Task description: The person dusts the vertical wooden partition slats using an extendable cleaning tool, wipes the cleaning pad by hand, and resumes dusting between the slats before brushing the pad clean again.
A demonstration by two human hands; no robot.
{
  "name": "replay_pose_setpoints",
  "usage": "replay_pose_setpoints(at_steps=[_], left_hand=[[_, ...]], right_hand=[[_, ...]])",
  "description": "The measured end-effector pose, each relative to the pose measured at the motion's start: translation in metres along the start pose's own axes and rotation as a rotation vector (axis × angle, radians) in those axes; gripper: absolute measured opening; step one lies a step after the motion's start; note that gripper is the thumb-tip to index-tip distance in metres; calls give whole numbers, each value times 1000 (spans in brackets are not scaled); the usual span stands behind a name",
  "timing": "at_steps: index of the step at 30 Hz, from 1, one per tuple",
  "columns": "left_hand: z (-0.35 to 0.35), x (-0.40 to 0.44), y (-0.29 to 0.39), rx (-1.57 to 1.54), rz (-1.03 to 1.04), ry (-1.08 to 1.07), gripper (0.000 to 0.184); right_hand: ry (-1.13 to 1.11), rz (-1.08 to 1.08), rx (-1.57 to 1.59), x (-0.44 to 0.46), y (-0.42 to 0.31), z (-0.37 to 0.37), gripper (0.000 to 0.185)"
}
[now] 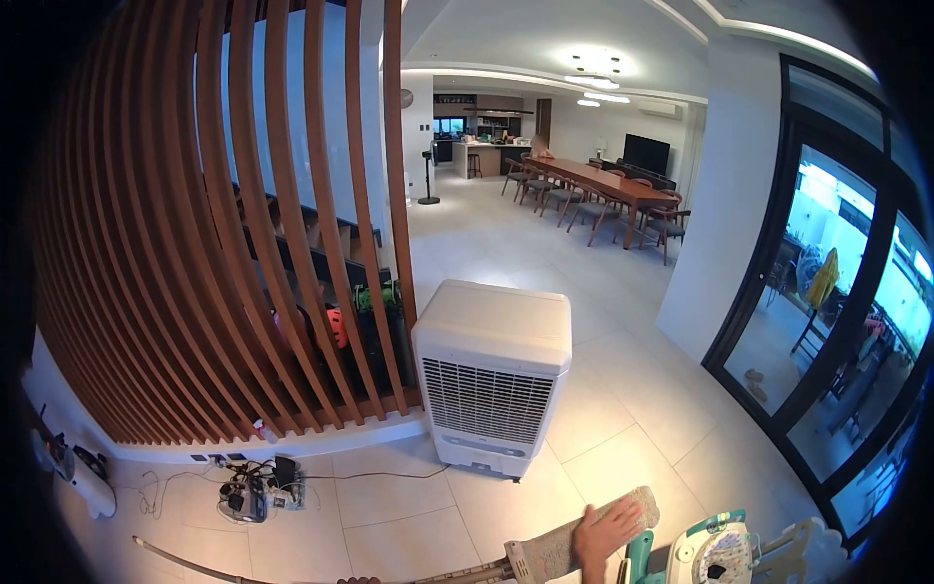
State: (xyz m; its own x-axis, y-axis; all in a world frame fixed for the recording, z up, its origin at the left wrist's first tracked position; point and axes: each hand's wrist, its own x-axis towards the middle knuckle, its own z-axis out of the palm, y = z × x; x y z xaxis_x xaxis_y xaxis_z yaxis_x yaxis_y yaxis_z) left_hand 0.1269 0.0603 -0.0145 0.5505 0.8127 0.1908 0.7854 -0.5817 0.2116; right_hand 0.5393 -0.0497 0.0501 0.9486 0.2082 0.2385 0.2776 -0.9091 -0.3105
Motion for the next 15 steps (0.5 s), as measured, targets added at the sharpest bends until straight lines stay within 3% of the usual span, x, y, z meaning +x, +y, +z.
replay_pose_setpoints(at_steps=[4,7,10,15], left_hand=[[4,-8,-7,-19,61,105,17],[4,-10,-13,-34,84,143,20],[1,-8,-17,-43,93,109,21],[-16,-3,-22,12,21,-123,22]], right_hand=[[69,101,-44,55,40,-10,77],[11,247,-62,76,46,-42,59],[119,181,-37,79,61,-32,60],[144,205,8,72,77,-17,63]])
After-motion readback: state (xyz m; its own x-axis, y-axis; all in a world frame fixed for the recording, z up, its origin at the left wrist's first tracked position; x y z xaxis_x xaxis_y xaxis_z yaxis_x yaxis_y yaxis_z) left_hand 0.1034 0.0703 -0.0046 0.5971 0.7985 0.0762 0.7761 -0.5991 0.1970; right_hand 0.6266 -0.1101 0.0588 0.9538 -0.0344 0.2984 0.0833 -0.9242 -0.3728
